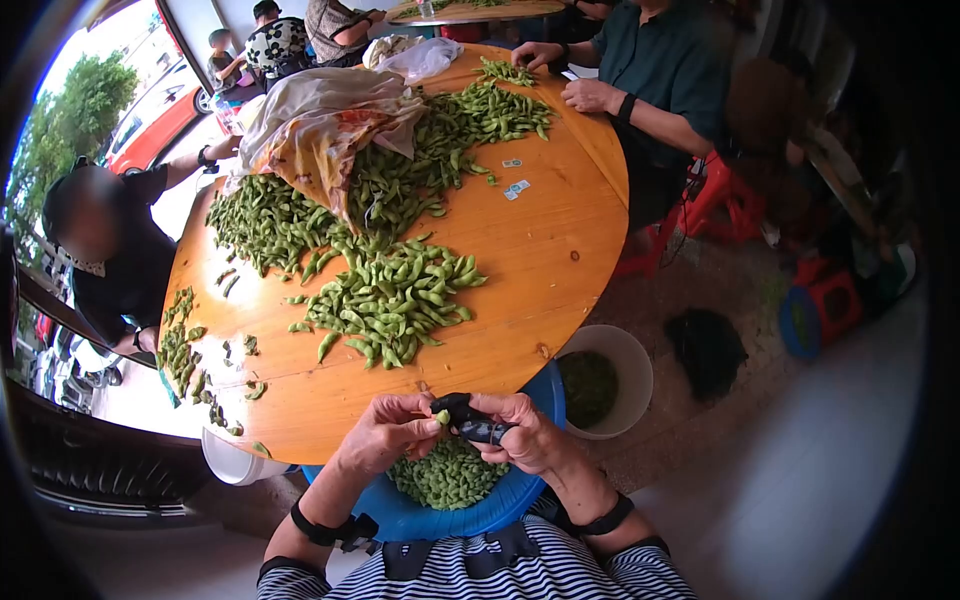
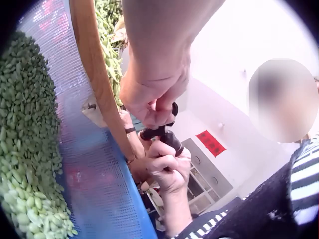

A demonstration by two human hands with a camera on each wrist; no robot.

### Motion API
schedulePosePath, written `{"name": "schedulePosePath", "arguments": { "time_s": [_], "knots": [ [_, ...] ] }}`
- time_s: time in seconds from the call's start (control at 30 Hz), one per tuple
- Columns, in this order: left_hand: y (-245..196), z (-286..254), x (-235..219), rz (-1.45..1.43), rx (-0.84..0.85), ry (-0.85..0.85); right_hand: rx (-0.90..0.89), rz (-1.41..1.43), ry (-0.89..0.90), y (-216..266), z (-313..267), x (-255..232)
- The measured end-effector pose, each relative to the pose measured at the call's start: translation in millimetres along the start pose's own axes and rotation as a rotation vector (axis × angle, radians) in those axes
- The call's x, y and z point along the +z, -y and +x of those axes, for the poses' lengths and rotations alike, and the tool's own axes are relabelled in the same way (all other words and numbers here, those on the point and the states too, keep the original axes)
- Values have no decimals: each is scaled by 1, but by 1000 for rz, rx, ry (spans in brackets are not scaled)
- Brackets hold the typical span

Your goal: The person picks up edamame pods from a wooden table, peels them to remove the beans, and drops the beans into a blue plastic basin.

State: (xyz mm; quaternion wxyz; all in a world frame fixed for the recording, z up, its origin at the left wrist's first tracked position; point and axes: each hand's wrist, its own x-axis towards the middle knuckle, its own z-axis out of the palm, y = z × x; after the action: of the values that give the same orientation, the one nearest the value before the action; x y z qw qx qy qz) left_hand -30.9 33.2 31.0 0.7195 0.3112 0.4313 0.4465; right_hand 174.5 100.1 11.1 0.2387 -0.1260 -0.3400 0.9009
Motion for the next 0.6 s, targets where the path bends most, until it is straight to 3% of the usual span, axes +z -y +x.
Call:
{"name": "schedulePosePath", "arguments": {
  "time_s": [0.07, 0.1, 0.17, 0.23, 0.3, 0.33, 0.43, 0.5, 0.53, 0.6],
  "knots": [
    [1, 1, 2, 75, 21, -26, -16, -500, -169, 2, 1, 9],
    [2, 1, 3, 146, 40, -56, -18, -500, -170, 2, 2, 13],
    [1, 0, 9, 198, 81, -95, -318, -1159, -154, 4, 4, 21],
    [4, -1, 8, 249, 124, -135, -306, -1173, -168, 7, 4, 29],
    [8, -2, 1, 551, 128, -150, -293, -1188, -171, 11, 3, 33],
    [6, -4, 0, 551, 130, -149, -294, -1191, -171, 11, 3, 33],
    [5, -10, 2, 680, 239, -76, -283, -1182, -174, 7, -1, 36],
    [19, -9, 2, 403, 322, -61, -387, -1313, -239, 1, -3, 43],
    [20, -10, 5, 402, 321, -60, -386, -1312, -241, 2, -4, 45],
    [18, -12, 14, 27, 230, -12, -411, -1286, -297, 8, -5, 47]
  ]
}}
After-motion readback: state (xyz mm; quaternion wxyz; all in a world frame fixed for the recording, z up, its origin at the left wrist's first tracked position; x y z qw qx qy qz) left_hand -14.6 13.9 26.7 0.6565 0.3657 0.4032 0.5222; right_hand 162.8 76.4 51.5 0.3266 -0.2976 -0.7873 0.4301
